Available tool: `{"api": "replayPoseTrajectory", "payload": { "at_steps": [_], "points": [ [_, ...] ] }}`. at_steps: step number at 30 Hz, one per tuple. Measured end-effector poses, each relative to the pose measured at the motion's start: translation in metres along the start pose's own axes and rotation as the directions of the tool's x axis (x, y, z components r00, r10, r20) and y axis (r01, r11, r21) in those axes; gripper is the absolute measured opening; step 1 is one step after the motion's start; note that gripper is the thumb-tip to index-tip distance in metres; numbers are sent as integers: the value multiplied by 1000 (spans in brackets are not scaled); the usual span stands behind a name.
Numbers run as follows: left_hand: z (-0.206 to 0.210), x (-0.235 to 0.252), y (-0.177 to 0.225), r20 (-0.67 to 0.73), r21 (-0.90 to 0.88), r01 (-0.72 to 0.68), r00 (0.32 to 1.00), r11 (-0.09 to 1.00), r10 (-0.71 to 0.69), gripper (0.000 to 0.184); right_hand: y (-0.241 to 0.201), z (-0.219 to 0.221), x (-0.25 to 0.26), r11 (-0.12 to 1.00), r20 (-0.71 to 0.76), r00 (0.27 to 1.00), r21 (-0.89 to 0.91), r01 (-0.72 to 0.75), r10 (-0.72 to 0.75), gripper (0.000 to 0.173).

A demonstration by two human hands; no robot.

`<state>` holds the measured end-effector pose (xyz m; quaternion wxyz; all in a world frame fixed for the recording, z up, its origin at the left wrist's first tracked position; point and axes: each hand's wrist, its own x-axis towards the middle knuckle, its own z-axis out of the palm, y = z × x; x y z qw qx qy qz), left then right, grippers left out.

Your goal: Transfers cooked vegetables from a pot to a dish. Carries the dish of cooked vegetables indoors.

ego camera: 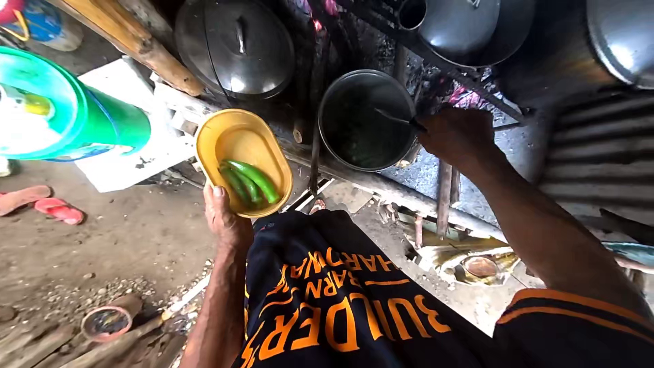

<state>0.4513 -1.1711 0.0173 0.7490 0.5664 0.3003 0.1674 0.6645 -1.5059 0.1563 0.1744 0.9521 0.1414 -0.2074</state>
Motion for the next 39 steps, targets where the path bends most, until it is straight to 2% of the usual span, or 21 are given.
{"api": "replayPoseTrajectory", "payload": {
  "at_steps": [3, 6, 10, 15, 19, 22, 25, 28, 34, 39],
  "points": [
    [-1, 2, -1, 3, -9, 9, 1000, 1000, -8, 65, -9, 3, 9, 999, -21, 1000, -30, 22, -23, 26],
    [1, 6, 2, 25, -16, 31, 999, 999, -31, 71, -12, 6, 22, 994, 50, 994, -47, 100, -97, 26],
    [-1, 10, 6, 55, -16, 37, 998, 999, -36, 70, 21, 11, 45, 961, 107, 955, 23, 274, -275, 36],
    [-16, 11, 3, 66, 11, -9, 998, 1000, 9, 70, 61, 0, 57, 933, 238, 903, 46, 357, -358, 29],
    [-13, 1, -5, 2, 1, -35, 999, 999, 35, 71, 60, 13, 76, 904, 295, 855, 186, 386, -426, 30],
    [-4, -12, -11, -38, -36, -4, 999, 999, 3, 71, 56, 25, 78, 850, 260, 830, 346, 397, -494, 28],
    [4, -25, -15, -43, -35, 25, 999, 999, -27, 64, 61, 24, 69, 809, 218, 835, 457, 370, -505, 28],
    [9, -29, -15, -23, -38, 30, 999, 999, -31, 65, 65, 27, 63, 767, 185, 841, 542, 345, -509, 26],
    [14, -23, -13, 36, 28, 18, 999, 999, -19, 76, 60, 28, 54, 699, 323, 835, 708, 98, -445, 23],
    [19, -22, -7, 52, 47, 1, 999, 999, -4, 67, 56, 26, 58, 656, 414, 793, 755, -25, -447, 20]
  ]
}}
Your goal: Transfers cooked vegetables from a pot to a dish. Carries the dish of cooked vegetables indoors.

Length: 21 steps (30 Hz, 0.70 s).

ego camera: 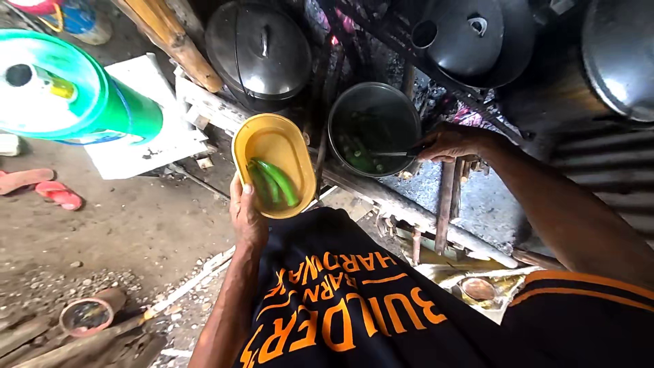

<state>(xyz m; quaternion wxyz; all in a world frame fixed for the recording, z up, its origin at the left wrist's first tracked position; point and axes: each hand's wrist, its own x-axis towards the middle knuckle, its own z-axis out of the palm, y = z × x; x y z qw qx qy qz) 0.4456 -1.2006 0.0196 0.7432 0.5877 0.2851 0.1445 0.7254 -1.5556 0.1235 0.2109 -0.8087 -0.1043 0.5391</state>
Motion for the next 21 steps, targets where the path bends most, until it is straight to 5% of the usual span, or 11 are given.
{"api": "replayPoseTrajectory", "payload": {
  "at_steps": [8, 21],
  "points": [
    [3, -6, -5, -19, -18, -17, 1000, 1000, 16, 66, 26, 5, 1, 979, -92, 983, 112, 170, -160, 23],
    [29, -1, 13, 22, 0, 10, 1000, 1000, -10, 62, 54, 23, -14, 952, -174, 973, 241, 189, -149, 30]
  ]
}}
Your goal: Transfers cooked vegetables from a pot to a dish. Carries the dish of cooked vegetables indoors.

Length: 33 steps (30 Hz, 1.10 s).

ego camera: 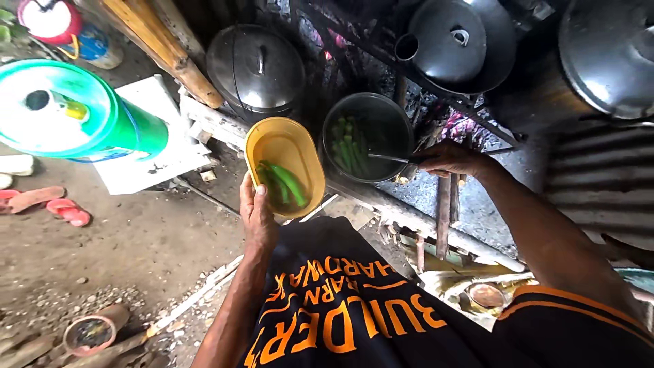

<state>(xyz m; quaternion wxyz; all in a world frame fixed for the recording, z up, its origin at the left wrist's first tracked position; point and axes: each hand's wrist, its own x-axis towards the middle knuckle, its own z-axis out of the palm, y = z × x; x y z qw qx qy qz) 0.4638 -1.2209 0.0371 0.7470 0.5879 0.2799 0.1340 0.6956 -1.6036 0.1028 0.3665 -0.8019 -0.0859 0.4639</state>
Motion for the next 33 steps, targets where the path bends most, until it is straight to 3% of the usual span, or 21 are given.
{"api": "replayPoseTrajectory", "payload": {
  "at_steps": [5, 11, 22, 25, 27, 29, 31, 33],
  "points": [
    [11, -1, 9, -1, 49, 21, 1000, 999, -21, 66, 2, 5, -14, 1000, -93, 996, 21, 9, -7, 23],
    [34, 1, 21, 45, 58, 9, 999, 998, -12, 63, 13, -19, -32, 999, -118, 993, 37, 12, -8, 26],
    [103, -1, 33, 239, 109, 101, 963, 989, -124, 75, -68, -14, -130, 991, -258, 957, -19, 135, -135, 21],
    [115, -3, 20, 298, 58, 84, 949, 995, -97, 75, -104, -2, -134, 979, -238, 965, -194, 66, -112, 20],
    [118, -4, 13, 335, 24, 85, 938, 996, -88, 71, -132, 18, -134, 863, -261, 955, -505, -12, -139, 21],
    [117, -4, 5, 346, -17, 117, 932, 993, -104, 67, -154, 42, -138, 647, -299, 934, -755, -107, -195, 23],
    [116, -1, -1, 347, -64, 132, 932, 989, -102, 64, -167, 61, -149, 426, -348, 904, -878, -220, -250, 22],
    [113, -1, -2, 353, -71, 120, 932, 990, -87, 64, -174, 74, -160, 286, -387, 879, -907, -309, -279, 23]
  ]
}}
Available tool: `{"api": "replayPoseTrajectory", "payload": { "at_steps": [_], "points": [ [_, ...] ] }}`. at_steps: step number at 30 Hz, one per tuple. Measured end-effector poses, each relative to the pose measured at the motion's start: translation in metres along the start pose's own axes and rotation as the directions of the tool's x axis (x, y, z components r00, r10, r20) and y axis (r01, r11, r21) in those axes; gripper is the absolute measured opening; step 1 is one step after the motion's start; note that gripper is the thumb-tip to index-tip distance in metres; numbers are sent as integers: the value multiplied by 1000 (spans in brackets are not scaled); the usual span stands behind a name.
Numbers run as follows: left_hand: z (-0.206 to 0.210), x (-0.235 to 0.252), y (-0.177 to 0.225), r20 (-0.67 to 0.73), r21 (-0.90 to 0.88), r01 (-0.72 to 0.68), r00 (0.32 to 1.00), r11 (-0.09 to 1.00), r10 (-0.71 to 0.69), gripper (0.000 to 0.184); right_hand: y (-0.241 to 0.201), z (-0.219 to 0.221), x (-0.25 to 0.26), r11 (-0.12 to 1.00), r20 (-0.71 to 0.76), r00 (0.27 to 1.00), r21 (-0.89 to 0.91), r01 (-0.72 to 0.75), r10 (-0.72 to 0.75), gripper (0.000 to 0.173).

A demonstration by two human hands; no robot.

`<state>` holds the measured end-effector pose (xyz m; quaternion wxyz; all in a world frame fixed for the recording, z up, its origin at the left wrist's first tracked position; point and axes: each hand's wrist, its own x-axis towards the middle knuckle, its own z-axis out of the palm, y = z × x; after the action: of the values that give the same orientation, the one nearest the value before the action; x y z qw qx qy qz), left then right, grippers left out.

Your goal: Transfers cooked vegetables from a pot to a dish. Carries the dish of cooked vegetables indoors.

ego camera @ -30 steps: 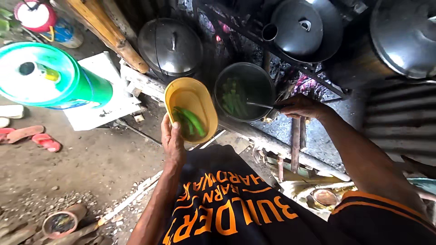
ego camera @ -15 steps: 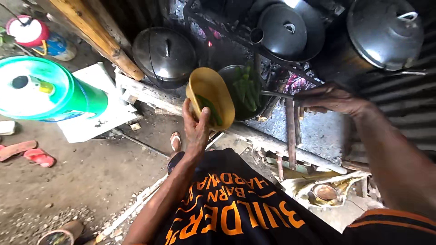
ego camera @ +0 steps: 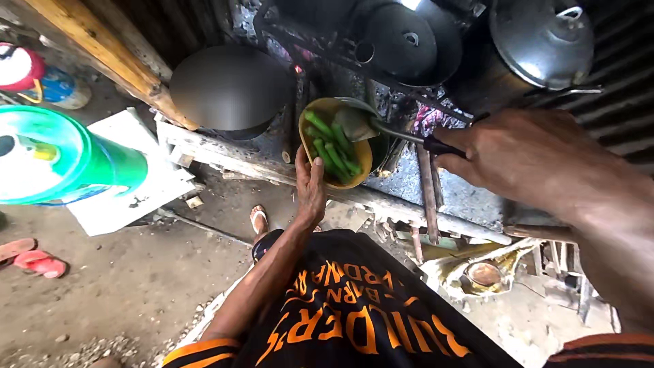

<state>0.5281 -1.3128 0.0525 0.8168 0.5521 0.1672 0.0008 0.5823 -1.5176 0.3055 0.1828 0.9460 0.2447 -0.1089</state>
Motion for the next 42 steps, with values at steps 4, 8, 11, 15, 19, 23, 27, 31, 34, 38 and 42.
{"api": "replayPoseTrajectory", "payload": {
  "at_steps": [4, 8, 11, 15, 19, 23, 27, 31, 34, 38, 42],
  "points": [
    [-6, 4, 2, 35, 24, -24, 999, 999, 23, 65, -4, 1, -18, 997, -140, 990, -68, -36, 26, 35],
    [-14, 6, 5, 63, 23, -31, 998, 999, 30, 62, 2, 27, -21, 997, -185, 980, 23, -72, 75, 42],
    [-28, 5, 8, 37, 6, -32, 999, 999, 31, 60, 17, 41, -24, 971, -215, 959, 189, -143, 184, 48],
    [-60, -1, 15, -36, 15, -97, 995, 995, 97, 59, 22, 76, 4, 920, -25, 950, 258, -295, 311, 40],
    [-98, -17, 11, -177, 24, -160, 971, 987, 161, 63, 15, 133, 60, 932, 59, 957, 218, -289, 283, 27],
    [-130, -38, 4, -319, 42, -177, 930, 983, 181, 74, -1, 133, 106, 947, 258, 924, 76, -311, 283, 32],
    [-146, -49, -3, -396, 34, -174, 902, 984, 174, 74, -23, 121, 122, 962, 297, 919, -1, -272, 261, 23],
    [-150, -48, -1, -432, 30, -151, 889, 988, 149, 66, -24, 129, 127, 981, 218, 956, -25, -194, 194, 24],
    [-149, -42, 1, -409, 32, -142, 901, 989, 143, 73, -21, 139, 135, 992, 140, 982, -38, -123, 127, 31],
    [-144, -34, 5, -342, 29, -140, 929, 990, 141, 80, -5, 143, 149, 998, 168, 985, -64, -13, 24, 38],
    [-142, -34, 3, -311, 20, -141, 940, 990, 140, 78, 7, 124, 136, 989, 196, 969, -40, -144, 149, 31]
  ]
}}
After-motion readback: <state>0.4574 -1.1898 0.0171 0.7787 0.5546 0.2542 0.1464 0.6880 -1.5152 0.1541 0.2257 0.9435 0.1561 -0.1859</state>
